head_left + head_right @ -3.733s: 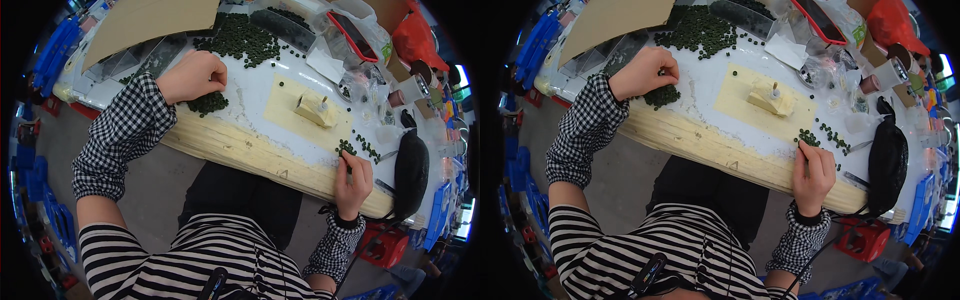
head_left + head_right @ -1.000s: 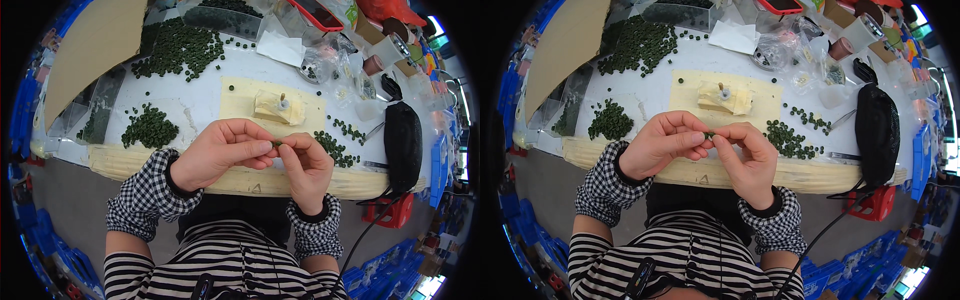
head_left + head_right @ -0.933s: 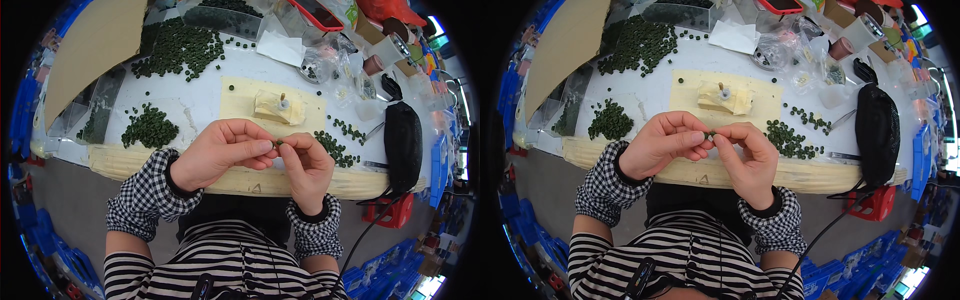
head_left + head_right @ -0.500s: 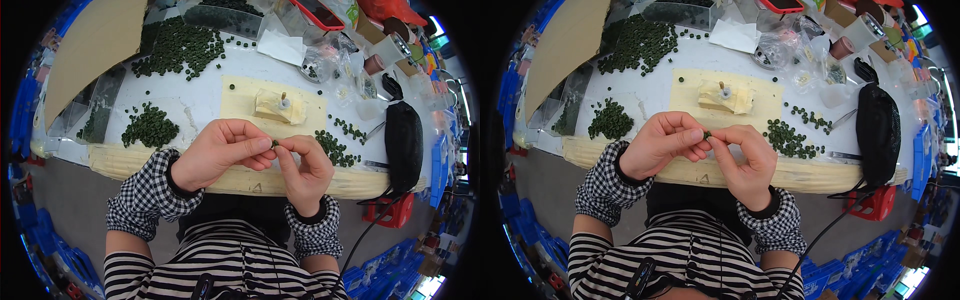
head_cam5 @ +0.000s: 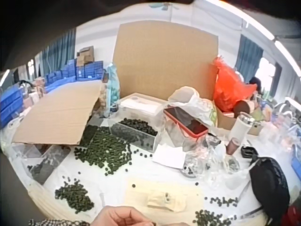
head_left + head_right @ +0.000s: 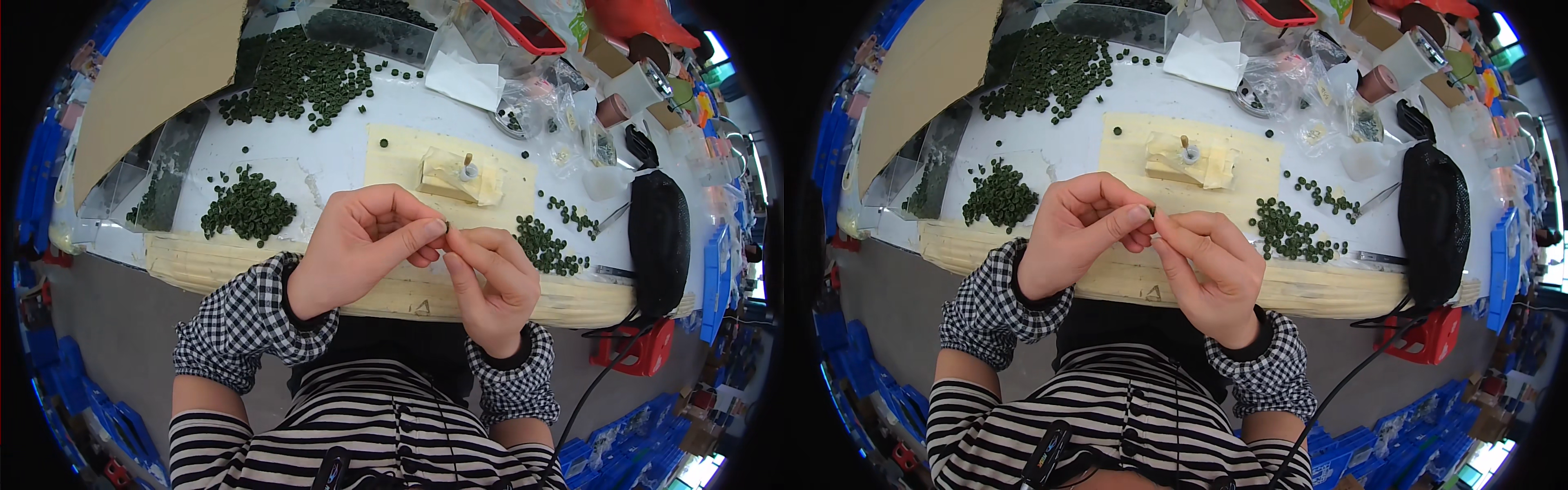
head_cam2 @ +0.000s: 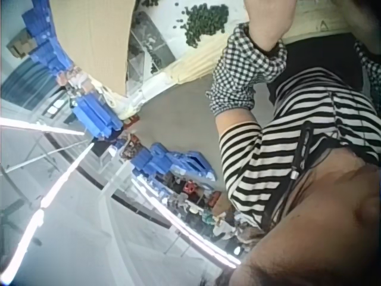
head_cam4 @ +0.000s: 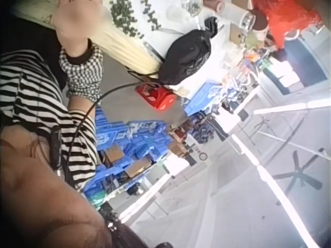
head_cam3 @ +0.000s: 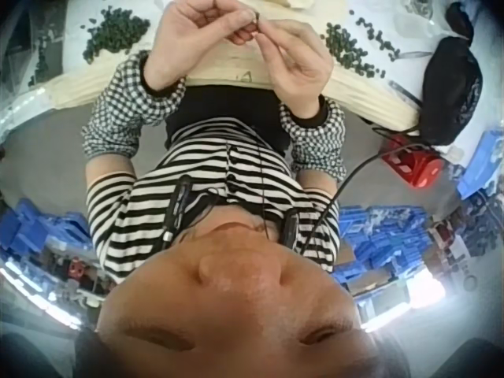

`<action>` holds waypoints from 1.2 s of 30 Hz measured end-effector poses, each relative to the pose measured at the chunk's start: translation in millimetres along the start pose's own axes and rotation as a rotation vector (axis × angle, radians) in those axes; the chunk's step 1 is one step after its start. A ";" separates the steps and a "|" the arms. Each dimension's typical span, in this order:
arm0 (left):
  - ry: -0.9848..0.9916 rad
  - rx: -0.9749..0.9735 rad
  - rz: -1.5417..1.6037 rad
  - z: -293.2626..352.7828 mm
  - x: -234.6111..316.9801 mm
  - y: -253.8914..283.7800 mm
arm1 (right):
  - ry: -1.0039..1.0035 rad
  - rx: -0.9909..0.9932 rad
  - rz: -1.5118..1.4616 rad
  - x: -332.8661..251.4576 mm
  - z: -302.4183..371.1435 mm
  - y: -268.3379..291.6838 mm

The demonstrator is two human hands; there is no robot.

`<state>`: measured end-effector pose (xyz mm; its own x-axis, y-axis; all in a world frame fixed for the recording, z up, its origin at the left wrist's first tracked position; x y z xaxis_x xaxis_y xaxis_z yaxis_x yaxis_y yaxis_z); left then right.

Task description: Assembling small green plastic components onto a base or strip at a factory workstation.

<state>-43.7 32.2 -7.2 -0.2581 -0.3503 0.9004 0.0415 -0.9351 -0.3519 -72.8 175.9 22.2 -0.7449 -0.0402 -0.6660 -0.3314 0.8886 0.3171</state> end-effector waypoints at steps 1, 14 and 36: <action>-0.013 -0.002 0.001 -0.6 -0.3 0.6 | 0.006 -0.001 0.010 -0.8 -0.5 -0.1; -0.153 0.063 -0.095 6.1 6.8 -1.2 | 0.001 0.028 0.020 -0.6 1.8 2.2; -0.240 0.040 -0.270 8.7 13.1 -0.4 | 0.076 -0.025 0.025 -5.6 3.2 3.3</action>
Point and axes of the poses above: each hand's wrist, its own z-axis away from the middle knuckle, its own y-axis out of the back of the hand, x = y × z, the point moved 7 cm from there along -z, towards the middle knuckle, and after that the axes turned 10 degrees about y, right-handed, at the moved point
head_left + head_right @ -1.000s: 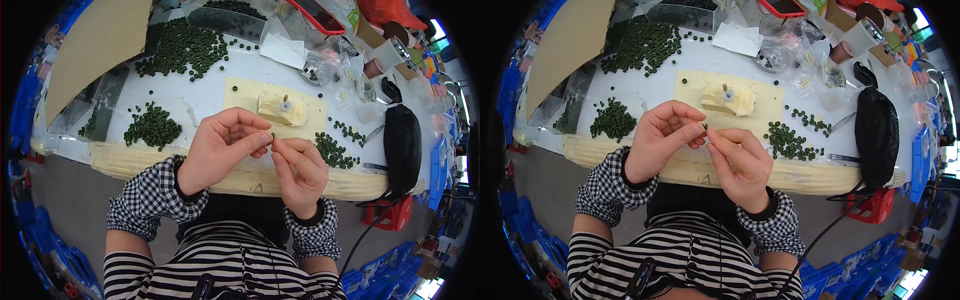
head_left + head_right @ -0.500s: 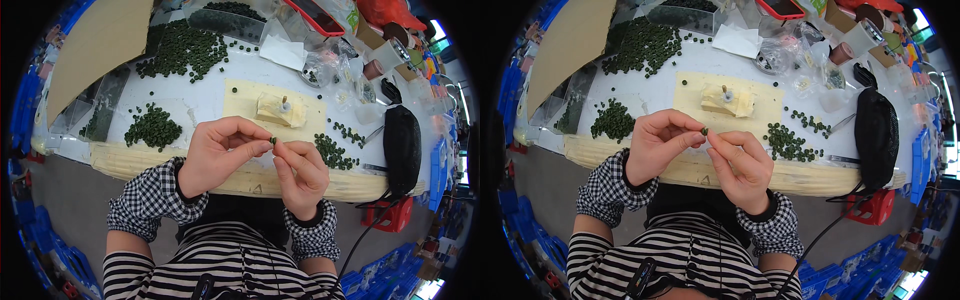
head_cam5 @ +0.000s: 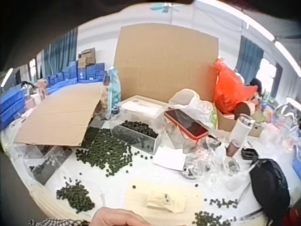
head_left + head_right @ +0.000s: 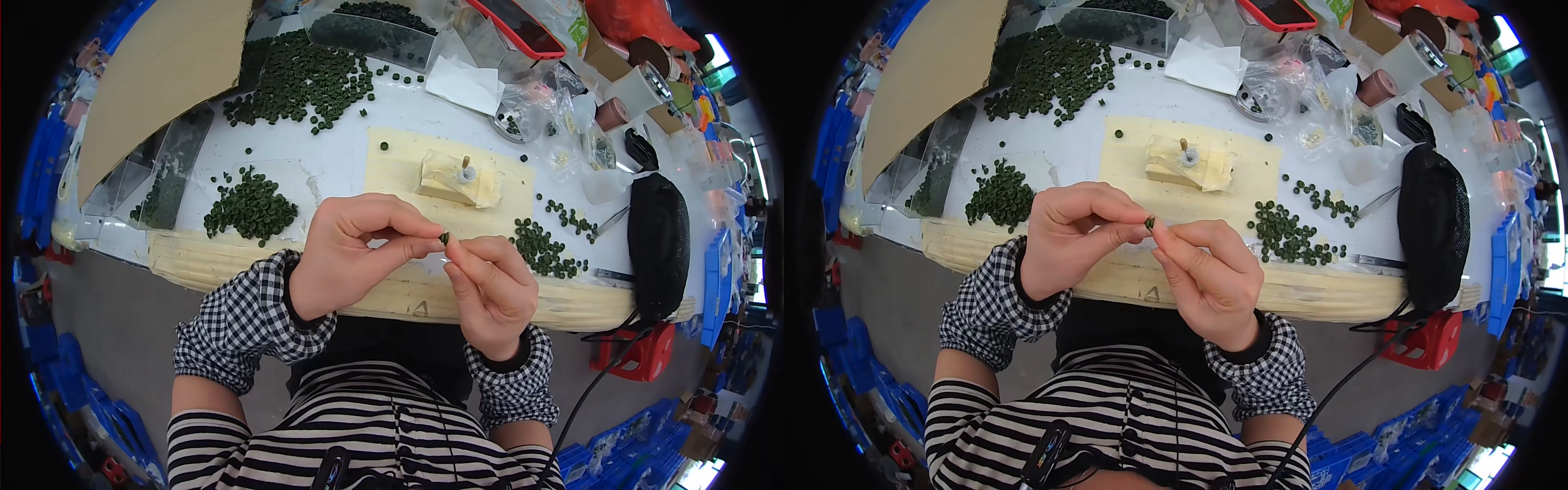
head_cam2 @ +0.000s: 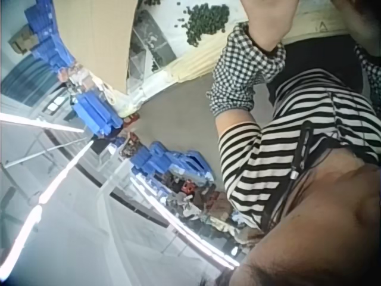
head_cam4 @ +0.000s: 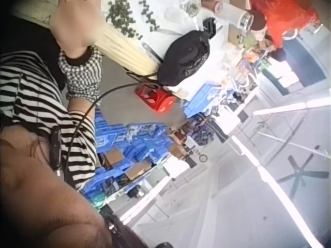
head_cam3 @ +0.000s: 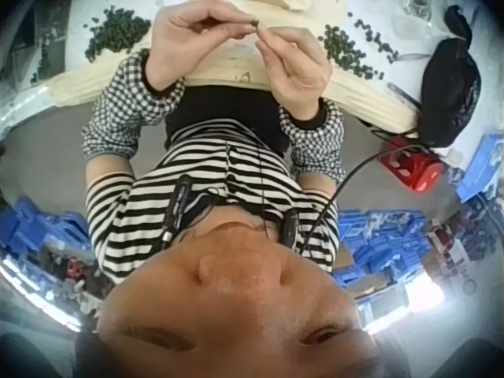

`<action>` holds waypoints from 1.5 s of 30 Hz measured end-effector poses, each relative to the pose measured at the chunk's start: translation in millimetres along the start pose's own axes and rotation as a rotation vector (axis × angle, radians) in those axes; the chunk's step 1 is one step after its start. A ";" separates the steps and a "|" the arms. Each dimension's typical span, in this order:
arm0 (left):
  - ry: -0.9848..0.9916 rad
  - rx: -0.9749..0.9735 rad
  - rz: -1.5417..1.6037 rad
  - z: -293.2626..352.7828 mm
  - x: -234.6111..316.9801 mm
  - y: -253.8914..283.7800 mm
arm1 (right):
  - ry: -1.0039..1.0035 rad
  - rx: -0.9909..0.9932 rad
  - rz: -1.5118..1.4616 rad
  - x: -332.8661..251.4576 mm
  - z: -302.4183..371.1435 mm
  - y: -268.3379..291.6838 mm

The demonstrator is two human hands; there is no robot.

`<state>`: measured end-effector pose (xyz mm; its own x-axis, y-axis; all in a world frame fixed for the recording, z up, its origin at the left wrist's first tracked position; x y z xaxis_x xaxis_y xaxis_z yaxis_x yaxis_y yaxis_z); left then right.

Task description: Assembling small green plastic components onto a base or strip at a factory workstation.

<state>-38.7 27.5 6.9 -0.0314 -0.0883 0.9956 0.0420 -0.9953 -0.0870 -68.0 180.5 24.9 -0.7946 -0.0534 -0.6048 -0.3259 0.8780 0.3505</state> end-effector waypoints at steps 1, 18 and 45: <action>-0.045 0.000 -0.051 0.5 4.3 -0.3 | -0.014 0.007 -0.021 0.7 0.1 0.0; -0.026 -0.005 -0.003 0.7 6.1 -2.5 | -0.014 0.047 0.002 -0.9 -0.7 1.8; -0.198 0.135 -0.412 2.1 18.6 0.1 | -0.106 0.012 0.147 5.1 1.3 9.3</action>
Point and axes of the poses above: each hand's wrist, its own z-axis away from the middle knuckle, its own y-axis out of the back of the hand, x = y × z, the point moved 7 cm from there along -z, towards the middle knuckle, and after that the axes turned 10 degrees about y, right-handed, at the moved point
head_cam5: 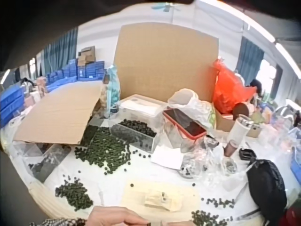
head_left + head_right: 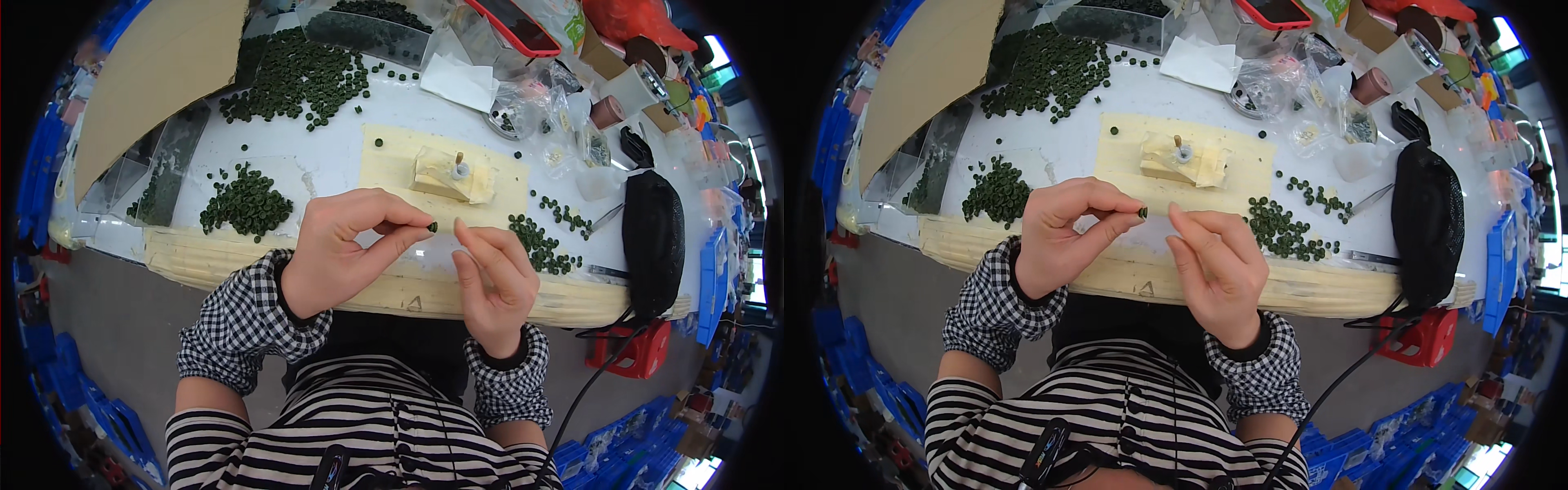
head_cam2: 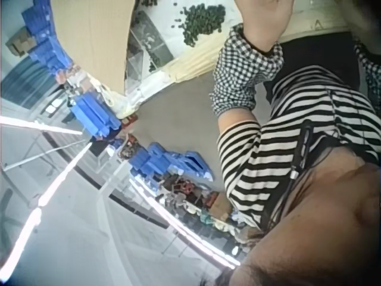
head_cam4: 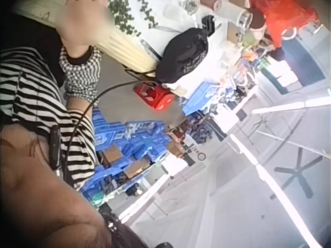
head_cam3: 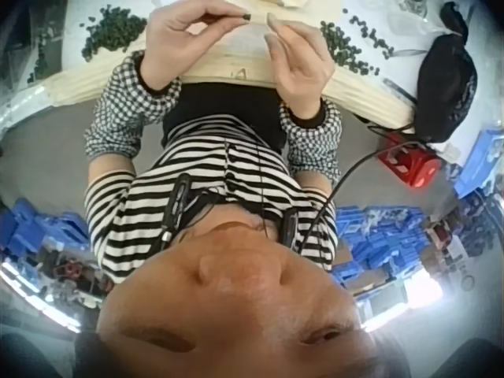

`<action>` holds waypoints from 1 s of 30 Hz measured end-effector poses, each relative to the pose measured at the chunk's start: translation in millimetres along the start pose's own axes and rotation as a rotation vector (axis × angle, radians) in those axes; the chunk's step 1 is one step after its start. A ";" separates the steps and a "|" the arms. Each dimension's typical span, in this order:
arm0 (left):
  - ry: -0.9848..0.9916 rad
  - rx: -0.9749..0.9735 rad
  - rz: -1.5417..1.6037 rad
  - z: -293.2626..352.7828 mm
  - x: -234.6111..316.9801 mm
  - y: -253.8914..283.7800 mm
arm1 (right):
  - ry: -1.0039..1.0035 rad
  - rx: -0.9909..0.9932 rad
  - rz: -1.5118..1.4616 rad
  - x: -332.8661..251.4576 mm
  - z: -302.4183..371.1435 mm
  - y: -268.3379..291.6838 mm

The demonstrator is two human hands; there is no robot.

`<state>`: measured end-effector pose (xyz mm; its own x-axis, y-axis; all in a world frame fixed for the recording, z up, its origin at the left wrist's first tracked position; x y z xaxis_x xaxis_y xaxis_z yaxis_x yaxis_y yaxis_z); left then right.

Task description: Assembling small green plastic components onto a base or strip at a factory workstation.

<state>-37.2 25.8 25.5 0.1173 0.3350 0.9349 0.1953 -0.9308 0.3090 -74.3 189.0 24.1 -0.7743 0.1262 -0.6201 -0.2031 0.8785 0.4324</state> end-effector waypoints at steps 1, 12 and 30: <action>-0.001 0.012 -0.069 1.9 -1.8 1.7 | 0.000 0.028 0.119 5.3 1.6 8.2; -0.117 -0.002 -0.496 15.1 -2.5 -1.4 | 0.041 -0.167 0.584 18.1 9.4 27.7; 0.069 0.380 -0.696 67.4 -10.9 90.6 | 0.088 -0.198 0.599 2.5 12.8 11.9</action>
Point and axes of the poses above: each hand's wrist, its own z-axis away from the middle knuckle, its own y-axis out of the back of the hand, x = y × z, the point moved 7 cm from there along -z, towards the middle knuckle, and after that the axes turned 10 degrees about y, right-handed, at the moved point
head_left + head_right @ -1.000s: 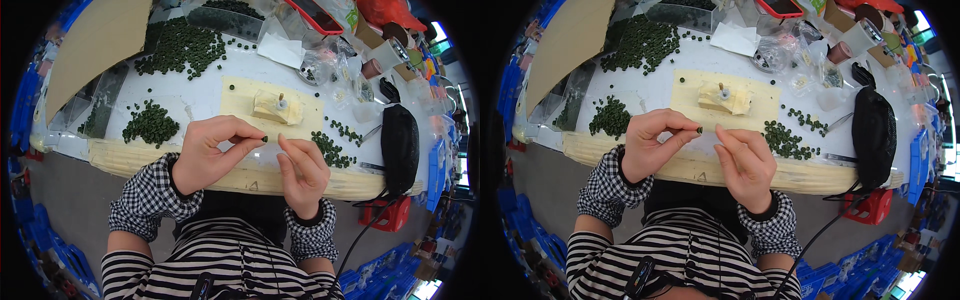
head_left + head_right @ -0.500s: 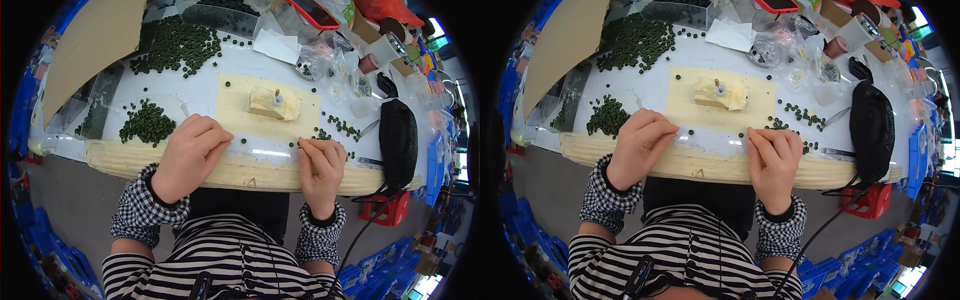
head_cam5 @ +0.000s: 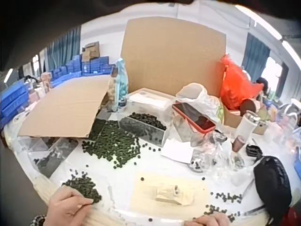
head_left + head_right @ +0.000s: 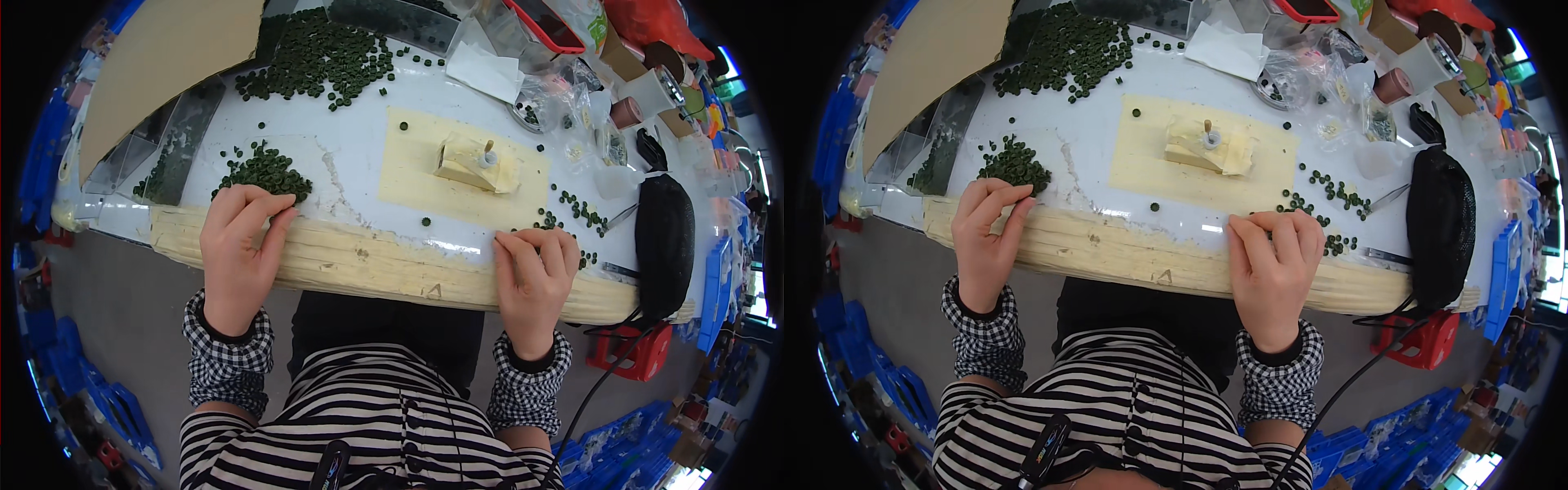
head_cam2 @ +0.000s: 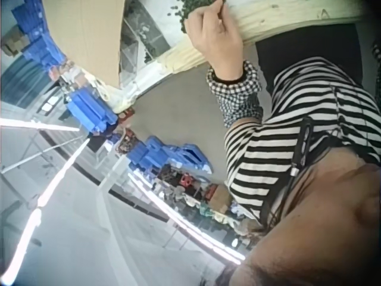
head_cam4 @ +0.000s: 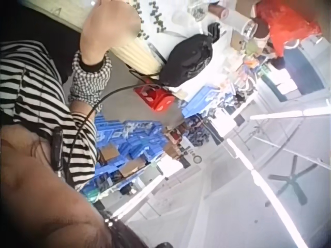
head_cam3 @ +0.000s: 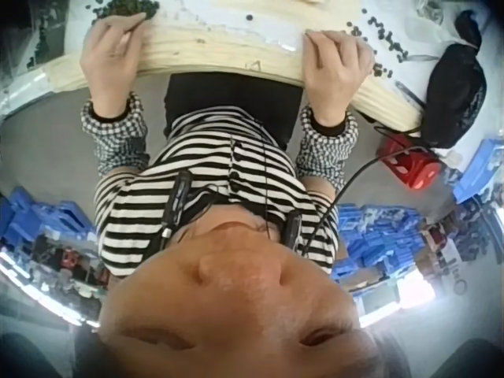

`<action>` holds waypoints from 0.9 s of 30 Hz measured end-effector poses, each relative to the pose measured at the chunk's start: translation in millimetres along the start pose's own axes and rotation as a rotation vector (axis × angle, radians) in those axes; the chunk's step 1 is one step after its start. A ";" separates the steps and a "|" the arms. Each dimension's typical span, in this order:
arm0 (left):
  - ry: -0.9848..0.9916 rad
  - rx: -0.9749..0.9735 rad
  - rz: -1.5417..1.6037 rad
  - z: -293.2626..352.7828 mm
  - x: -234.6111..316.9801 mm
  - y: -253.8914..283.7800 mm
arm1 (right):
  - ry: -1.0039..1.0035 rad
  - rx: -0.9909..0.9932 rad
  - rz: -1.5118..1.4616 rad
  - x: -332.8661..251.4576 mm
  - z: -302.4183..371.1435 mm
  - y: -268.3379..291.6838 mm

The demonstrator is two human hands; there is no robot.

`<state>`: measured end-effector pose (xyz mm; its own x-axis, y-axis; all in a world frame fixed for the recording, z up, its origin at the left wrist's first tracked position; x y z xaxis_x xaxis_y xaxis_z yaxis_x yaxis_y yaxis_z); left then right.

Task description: Assembling small green plastic components onto a base or strip at a factory workstation.

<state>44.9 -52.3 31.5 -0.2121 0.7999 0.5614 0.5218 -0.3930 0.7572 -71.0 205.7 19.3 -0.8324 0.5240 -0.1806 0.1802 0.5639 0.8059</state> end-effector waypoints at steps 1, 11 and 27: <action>-0.016 -0.008 -0.026 0.6 0.8 -0.4 | -0.014 -0.006 -0.023 -0.6 -0.3 -0.7; -0.220 0.011 -0.254 -13.2 20.4 -22.8 | -0.024 0.067 -0.144 -5.4 3.2 1.8; 0.232 -0.250 0.781 -11.8 14.7 -43.4 | -0.074 0.167 -0.313 -9.8 1.7 -1.2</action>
<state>9.4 -28.9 10.8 -0.0457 0.1552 0.9868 0.3969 -0.9037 0.1605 -62.2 201.0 19.2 -0.8216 0.3510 -0.4493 0.0111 0.7978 0.6029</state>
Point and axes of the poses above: each hand's wrist, its own z-axis away from the middle knuckle, its own y-axis out of the back of the hand, x = y × z, the point moved 7 cm from there along -z, towards the middle knuckle, and after that the axes turned 10 degrees about y, right-handed, at the moved point
